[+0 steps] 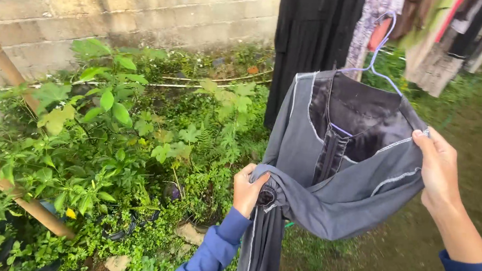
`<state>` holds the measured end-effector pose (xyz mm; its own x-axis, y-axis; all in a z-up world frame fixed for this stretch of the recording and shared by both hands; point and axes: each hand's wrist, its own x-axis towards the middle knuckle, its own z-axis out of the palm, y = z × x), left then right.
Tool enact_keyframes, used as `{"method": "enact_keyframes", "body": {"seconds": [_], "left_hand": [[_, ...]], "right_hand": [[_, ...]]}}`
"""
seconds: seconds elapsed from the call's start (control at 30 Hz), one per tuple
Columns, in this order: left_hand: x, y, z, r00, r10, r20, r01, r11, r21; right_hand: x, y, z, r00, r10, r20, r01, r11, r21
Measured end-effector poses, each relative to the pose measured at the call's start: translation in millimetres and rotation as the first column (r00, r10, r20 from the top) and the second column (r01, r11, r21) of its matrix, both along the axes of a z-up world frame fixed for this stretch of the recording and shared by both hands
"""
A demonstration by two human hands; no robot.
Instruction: Hanging clothes on a clothesline using hangers.
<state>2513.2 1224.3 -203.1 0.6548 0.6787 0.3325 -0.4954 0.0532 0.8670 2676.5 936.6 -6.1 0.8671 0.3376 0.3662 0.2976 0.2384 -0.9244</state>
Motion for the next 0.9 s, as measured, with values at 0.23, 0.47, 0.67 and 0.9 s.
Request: {"method": "enact_keyframes", "body": {"seconds": [0.23, 0.47, 0.67, 0.9], "left_hand": [[79.7, 43.1, 1.1, 0.998, 0.053, 0.026, -0.052, 0.998, -0.030], [161.3, 104.0, -4.9, 0.995, 0.068, 0.067, -0.067, 0.998, -0.017], [232.7, 165.8, 10.6, 0.994, 0.096, 0.054, -0.099, 0.994, 0.044], [306.1, 217.7, 30.3, 0.987, 0.140, 0.084, -0.145, 0.988, 0.054]], "right_hand": [[114.3, 70.5, -7.4, 0.990, 0.113, 0.085, -0.119, 0.990, 0.072], [213.5, 152.8, -14.1, 0.958, 0.016, 0.286, -0.040, 0.996, 0.077], [293.7, 227.4, 2.4, 0.872, -0.167, 0.459, 0.178, 0.984, 0.021], [391.6, 297.7, 36.8, 0.700, -0.303, 0.646, 0.366, 0.930, 0.039]]}}
